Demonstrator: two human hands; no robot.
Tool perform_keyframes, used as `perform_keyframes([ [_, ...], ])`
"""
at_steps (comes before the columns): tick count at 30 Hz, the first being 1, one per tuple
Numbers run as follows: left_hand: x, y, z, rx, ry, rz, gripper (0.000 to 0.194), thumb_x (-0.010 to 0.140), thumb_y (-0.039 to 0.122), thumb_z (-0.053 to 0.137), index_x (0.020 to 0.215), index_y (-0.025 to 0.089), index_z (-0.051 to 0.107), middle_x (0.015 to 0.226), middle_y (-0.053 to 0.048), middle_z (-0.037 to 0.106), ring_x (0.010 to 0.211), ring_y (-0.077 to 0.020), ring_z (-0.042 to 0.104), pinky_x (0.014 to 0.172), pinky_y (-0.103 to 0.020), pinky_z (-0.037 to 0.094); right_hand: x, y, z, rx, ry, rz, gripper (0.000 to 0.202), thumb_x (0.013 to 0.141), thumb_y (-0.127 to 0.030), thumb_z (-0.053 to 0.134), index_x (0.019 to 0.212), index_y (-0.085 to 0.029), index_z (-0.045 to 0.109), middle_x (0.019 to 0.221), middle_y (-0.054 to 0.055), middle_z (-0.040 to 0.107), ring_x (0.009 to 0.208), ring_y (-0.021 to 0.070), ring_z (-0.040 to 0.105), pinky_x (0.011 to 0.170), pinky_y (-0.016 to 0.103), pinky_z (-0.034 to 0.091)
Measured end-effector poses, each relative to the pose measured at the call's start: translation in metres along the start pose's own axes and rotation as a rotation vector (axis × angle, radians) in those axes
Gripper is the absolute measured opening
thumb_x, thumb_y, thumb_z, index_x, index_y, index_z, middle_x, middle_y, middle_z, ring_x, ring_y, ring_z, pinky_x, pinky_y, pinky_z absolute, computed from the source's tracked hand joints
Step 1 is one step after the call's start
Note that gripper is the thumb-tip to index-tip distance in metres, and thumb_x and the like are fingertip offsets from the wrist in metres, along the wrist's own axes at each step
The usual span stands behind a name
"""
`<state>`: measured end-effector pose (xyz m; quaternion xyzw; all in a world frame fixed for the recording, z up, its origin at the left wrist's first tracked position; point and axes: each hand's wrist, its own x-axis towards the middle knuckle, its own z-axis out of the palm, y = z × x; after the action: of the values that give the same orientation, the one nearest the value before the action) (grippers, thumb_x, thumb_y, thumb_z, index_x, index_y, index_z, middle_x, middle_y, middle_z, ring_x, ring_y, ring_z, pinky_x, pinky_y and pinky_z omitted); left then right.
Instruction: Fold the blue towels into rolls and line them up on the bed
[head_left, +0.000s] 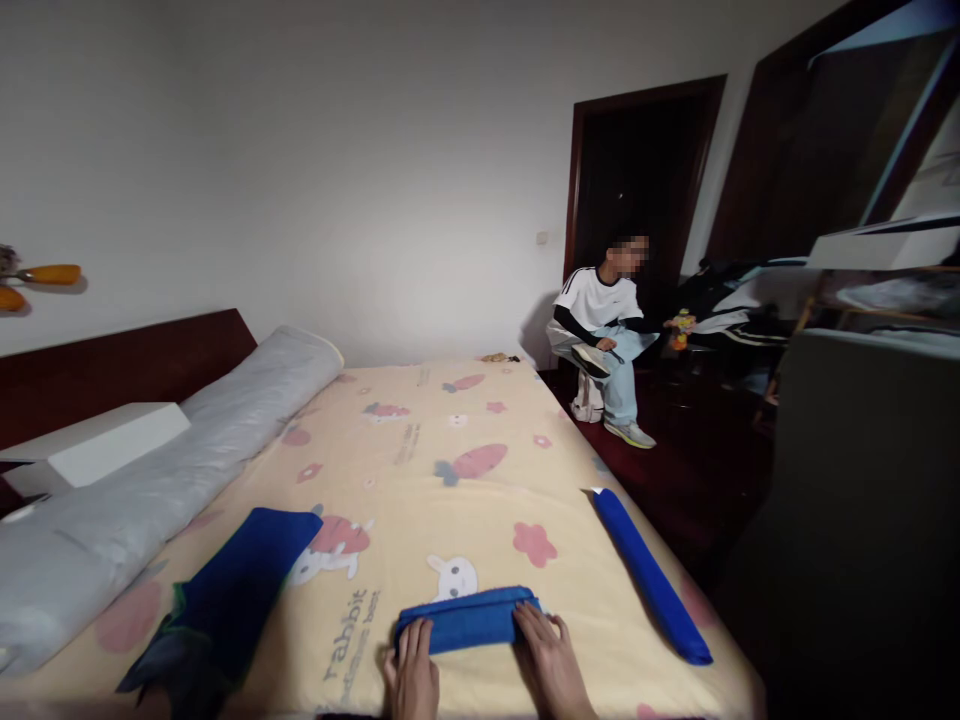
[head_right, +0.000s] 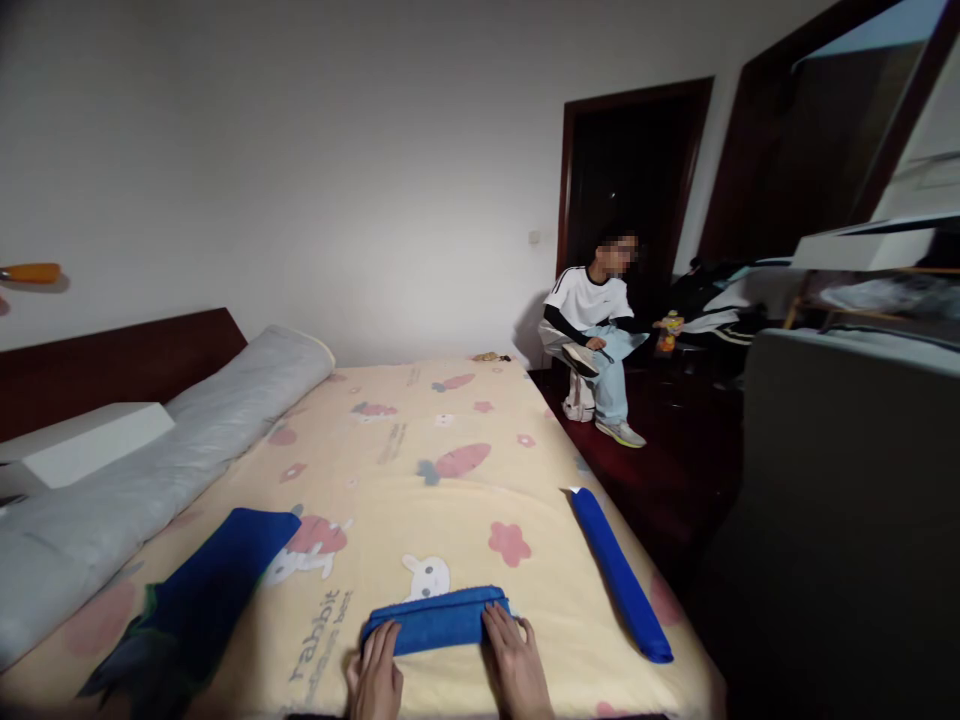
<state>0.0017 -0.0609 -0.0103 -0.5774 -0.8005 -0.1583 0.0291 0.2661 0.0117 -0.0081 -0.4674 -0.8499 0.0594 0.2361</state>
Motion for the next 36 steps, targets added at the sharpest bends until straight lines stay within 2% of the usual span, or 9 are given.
perform_keyframes([
  [5,0.034,0.02,-0.035,-0.005,-0.109,0.009,0.051,0.076,0.011,0.046,0.121,0.028,0.063,0.127,-0.002,0.065,0.123,-0.0221,0.049,0.106,-0.043,0.025,0.041,-0.028,-0.034,0.048,-0.046,0.131,0.037,0.074,-0.01,0.045,0.102,-0.02,0.067,0.11,0.007,0.071,0.108,0.0238,0.059,0.101,0.04,0.028],
  [8,0.054,0.028,-0.054,0.021,-0.192,0.03,0.044,0.08,0.013,0.044,0.117,0.026,0.064,0.123,-0.004,0.066,0.12,-0.0216,0.051,0.106,-0.044,0.025,0.065,-0.034,-0.05,0.049,-0.135,0.146,0.041,0.075,-0.01,0.043,0.108,-0.019,0.067,0.113,0.01,0.069,0.111,0.0261,0.058,0.101,0.044,0.027],
  [11,0.067,0.03,-0.059,0.046,-0.225,0.047,0.043,0.082,0.013,0.041,0.119,0.023,0.062,0.127,-0.007,0.064,0.123,-0.0219,0.05,0.106,-0.044,0.025,0.079,-0.032,-0.054,0.04,-0.159,0.141,0.046,0.078,-0.01,0.04,0.116,-0.019,0.065,0.119,0.011,0.067,0.114,0.0268,0.056,0.104,0.045,0.025],
  [16,0.073,0.043,-0.051,0.065,-0.285,0.127,0.049,0.083,0.011,0.037,0.126,0.022,0.059,0.132,-0.007,0.061,0.128,-0.0215,0.046,0.111,-0.04,0.022,0.083,-0.041,-0.035,0.085,-0.186,0.074,0.06,0.073,-0.018,0.047,0.133,-0.017,0.055,0.139,0.011,0.054,0.13,0.0279,0.045,0.112,0.042,0.022],
  [21,0.062,0.058,-0.034,-0.016,-0.452,0.222,0.06,0.085,0.023,0.038,0.145,0.024,0.038,0.155,-0.001,0.036,0.144,-0.0201,0.024,0.119,-0.038,0.012,0.077,-0.059,0.0,0.172,-0.327,-0.105,0.074,0.072,-0.021,0.047,0.145,-0.018,0.04,0.15,0.008,0.042,0.138,0.027,0.036,0.116,0.043,0.021],
  [24,0.057,0.047,-0.022,-0.041,-0.445,0.275,0.064,0.084,0.024,0.038,0.148,0.025,0.031,0.157,0.002,0.031,0.146,-0.0192,0.02,0.121,-0.039,0.007,0.071,-0.054,0.009,0.157,-0.304,-0.157,0.074,0.074,-0.019,0.045,0.147,-0.02,0.037,0.151,0.007,0.041,0.138,0.0265,0.036,0.116,0.045,0.022],
  [28,0.058,0.017,-0.014,0.001,-0.385,0.32,0.068,0.081,0.025,0.043,0.148,0.029,0.031,0.158,0.005,0.027,0.147,-0.0192,0.018,0.121,-0.039,0.008,0.066,-0.026,0.003,0.12,-0.243,-0.198,0.068,0.081,-0.025,0.046,0.147,-0.021,0.036,0.148,0.008,0.045,0.136,0.0277,0.039,0.115,0.047,0.023],
  [32,0.06,-0.008,-0.021,0.03,-0.334,0.288,0.069,0.081,0.032,0.045,0.148,0.029,0.03,0.16,0.005,0.023,0.148,-0.0199,0.015,0.12,-0.041,0.011,0.059,0.008,-0.008,0.087,-0.205,-0.197,0.062,0.09,-0.045,0.044,0.147,-0.019,0.038,0.147,0.012,0.045,0.135,0.0313,0.04,0.113,0.051,0.027],
  [36,0.058,-0.019,-0.029,0.077,-0.322,0.249,0.068,0.082,0.036,0.044,0.148,0.03,0.031,0.16,0.002,0.023,0.148,-0.0208,0.016,0.119,-0.044,0.014,0.052,0.029,-0.008,0.052,-0.151,-0.228,0.064,0.094,-0.047,0.04,0.15,-0.019,0.031,0.15,0.013,0.041,0.137,0.0305,0.038,0.112,0.051,0.028],
])
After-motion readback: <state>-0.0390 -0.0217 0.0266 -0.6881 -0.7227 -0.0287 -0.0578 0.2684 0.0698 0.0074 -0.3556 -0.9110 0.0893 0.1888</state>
